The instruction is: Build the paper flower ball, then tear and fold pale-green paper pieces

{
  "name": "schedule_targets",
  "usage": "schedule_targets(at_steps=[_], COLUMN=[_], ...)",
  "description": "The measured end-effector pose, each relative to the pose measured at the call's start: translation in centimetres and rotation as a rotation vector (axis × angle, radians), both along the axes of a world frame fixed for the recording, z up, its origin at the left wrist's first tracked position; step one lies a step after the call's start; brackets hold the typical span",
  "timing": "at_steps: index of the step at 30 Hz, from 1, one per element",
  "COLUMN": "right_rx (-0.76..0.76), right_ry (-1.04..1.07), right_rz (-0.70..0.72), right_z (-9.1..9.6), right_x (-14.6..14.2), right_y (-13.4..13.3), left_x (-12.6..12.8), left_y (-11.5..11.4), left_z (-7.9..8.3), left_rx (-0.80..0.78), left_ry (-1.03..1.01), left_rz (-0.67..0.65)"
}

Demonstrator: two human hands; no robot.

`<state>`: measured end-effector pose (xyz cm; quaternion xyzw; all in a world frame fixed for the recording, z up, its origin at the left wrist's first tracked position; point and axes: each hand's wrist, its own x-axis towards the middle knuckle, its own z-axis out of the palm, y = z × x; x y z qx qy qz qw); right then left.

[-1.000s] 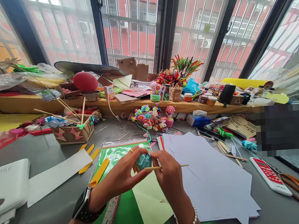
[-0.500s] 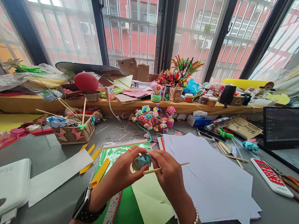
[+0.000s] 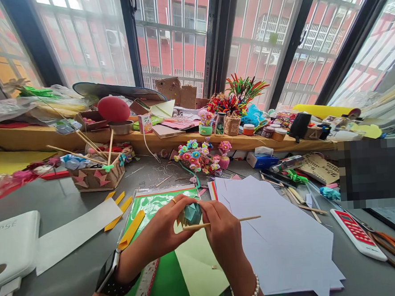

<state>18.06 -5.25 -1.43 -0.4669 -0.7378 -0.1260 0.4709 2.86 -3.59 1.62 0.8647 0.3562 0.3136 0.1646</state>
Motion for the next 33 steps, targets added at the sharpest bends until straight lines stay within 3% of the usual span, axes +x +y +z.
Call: schedule_targets(at_steps=[7, 14, 29, 33], right_rx=[-0.188, -0.252, 0.018, 0.108], right_ry=[0.159, 0.215, 0.124, 0.088], right_rz=[0.137, 0.144, -0.139, -0.132], right_z=[0.7, 0.7, -0.4, -0.2], right_x=[0.2, 0.7, -0.2, -0.2], right_y=[-0.1, 0.0, 0.0, 0.0], left_x=[-0.3, -0.2, 1.2, 1.3], left_y=[0.5, 0.3, 0.2, 0.1], left_z=[0.1, 0.4, -0.8, -0.9], left_rx=[-0.059, -0.084, -0.134, -0.137], left_ry=[-0.128, -0.135, -0.233, -0.244], left_rz=[0.002, -0.019, 0.054, 0.055])
